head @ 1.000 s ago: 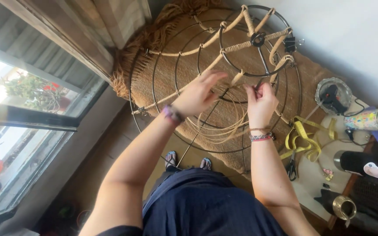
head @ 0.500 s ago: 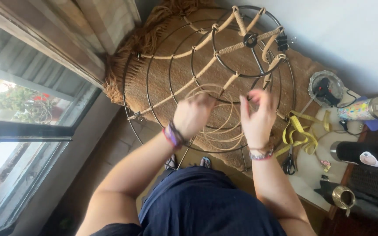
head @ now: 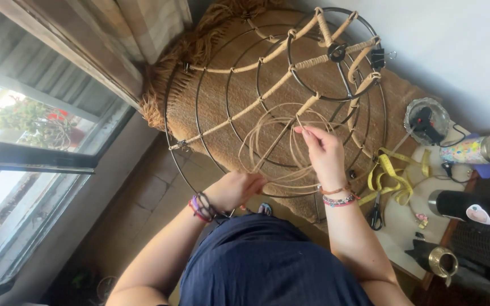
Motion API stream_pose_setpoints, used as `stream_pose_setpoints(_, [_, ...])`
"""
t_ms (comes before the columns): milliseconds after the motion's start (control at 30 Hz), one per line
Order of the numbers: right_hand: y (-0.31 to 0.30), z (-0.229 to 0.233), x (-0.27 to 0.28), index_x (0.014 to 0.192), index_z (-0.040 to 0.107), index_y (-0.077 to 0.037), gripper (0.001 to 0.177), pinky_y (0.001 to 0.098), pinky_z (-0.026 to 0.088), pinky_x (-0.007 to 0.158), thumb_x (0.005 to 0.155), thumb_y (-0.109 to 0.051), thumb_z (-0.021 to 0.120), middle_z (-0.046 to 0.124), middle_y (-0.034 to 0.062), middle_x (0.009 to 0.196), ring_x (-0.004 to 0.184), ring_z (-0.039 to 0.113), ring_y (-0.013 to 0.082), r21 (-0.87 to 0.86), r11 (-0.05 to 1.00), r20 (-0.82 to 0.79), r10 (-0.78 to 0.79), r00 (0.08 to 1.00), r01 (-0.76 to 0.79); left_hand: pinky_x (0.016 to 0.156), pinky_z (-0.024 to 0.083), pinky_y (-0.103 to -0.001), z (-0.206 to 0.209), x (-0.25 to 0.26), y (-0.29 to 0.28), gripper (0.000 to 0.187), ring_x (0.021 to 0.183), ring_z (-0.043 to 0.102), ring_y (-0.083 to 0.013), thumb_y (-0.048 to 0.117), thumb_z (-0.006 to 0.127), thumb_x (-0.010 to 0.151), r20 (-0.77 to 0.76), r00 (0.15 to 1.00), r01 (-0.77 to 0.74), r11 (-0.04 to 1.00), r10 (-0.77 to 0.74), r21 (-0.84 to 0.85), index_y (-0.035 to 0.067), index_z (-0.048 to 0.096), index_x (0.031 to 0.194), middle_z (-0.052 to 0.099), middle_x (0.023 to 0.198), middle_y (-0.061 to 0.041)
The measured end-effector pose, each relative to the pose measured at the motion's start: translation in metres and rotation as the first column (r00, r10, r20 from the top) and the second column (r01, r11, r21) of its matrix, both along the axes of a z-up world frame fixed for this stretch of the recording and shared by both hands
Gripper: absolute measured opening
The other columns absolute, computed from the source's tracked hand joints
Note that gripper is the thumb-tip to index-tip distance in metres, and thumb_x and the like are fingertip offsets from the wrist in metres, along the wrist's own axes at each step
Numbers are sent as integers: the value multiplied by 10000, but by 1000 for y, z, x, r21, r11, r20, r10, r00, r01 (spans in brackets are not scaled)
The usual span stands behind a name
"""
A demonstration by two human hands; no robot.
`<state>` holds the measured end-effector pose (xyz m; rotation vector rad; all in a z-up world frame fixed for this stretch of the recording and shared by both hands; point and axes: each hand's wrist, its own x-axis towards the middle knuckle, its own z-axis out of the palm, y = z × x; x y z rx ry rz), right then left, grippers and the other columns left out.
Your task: Weaving cord around a metal furniture frame to create a decorative or functional surface.
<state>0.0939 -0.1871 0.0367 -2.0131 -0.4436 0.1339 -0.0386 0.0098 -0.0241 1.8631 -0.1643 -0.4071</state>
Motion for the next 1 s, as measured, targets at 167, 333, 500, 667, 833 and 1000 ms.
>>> stream_pose_setpoints(167, [-16, -14, 13, 1105, 804, -142, 164, 372, 573, 806, 1035, -221, 679, 782, 64, 989, 982, 733, 248, -150, 988, 104, 61, 993, -45, 606, 592, -469, 50, 80, -6, 188, 766, 733, -379, 124, 602, 887, 552, 819, -406, 838, 157, 364, 82, 597, 1070, 622, 977, -146])
stream_pose_setpoints(333, [-23, -35, 21, 1120, 795, -117, 166, 420, 574, 791, 1016, -211, 705, 772, 107, 983, 984, 728, 315, -195, 980, 140, 62, 988, -34, 743, 631, -347, -5, 162, -24, 423, 924, 727, -273, 148, 596, 832, 640, 753, -437, 610, -153, 661, 162, 621, 1255, 612, 1075, -15])
stream_pose_setpoints(500, [-21, -22, 21, 1125, 791, -86, 180, 465, 570, 815, 1026, -179, 673, 771, 140, 991, 1018, 707, 365, -154, 986, 132, 80, 988, -59, 616, 601, -389, -7, 146, -12, 49, 740, 737, -296, 188, 550, 937, 694, 718, -495, 736, 48, 462, 155, 586, 932, 639, 731, -21])
stream_pose_setpoints(667, [-25, -23, 21, 1113, 793, -128, 178, 404, 562, 855, 1050, -163, 630, 785, 69, 1022, 1031, 725, 274, -72, 992, 96, 112, 989, -105, 577, 580, -399, -11, 40, 5, 90, 614, 721, -296, 155, 452, 1049, 171, 581, -810, 586, 796, 21, 143, 533, 1084, 690, 646, -63])
stream_pose_setpoints(833, [-22, -11, 16, 1092, 796, -114, 190, 403, 572, 844, 1054, -141, 612, 788, 90, 1009, 1025, 728, 287, -56, 990, 97, 138, 986, -133, 851, 596, -450, -84, -11, 14, 493, 948, 771, -263, 277, 670, 863, -208, 900, -334, 913, 383, 235, 199, 522, 1327, 765, 1181, -81])
stream_pose_setpoints(1000, [-22, -19, 14, 1120, 780, -101, 196, 419, 571, 824, 1065, -127, 594, 778, 111, 1017, 1018, 726, 308, -97, 987, 154, 145, 977, -131, 1015, 509, -544, 37, 62, 12, 732, 1277, 567, -453, -65, 532, 735, 763, 574, -671, 705, 298, 229, 22, 515, 1461, 523, 1438, -256])
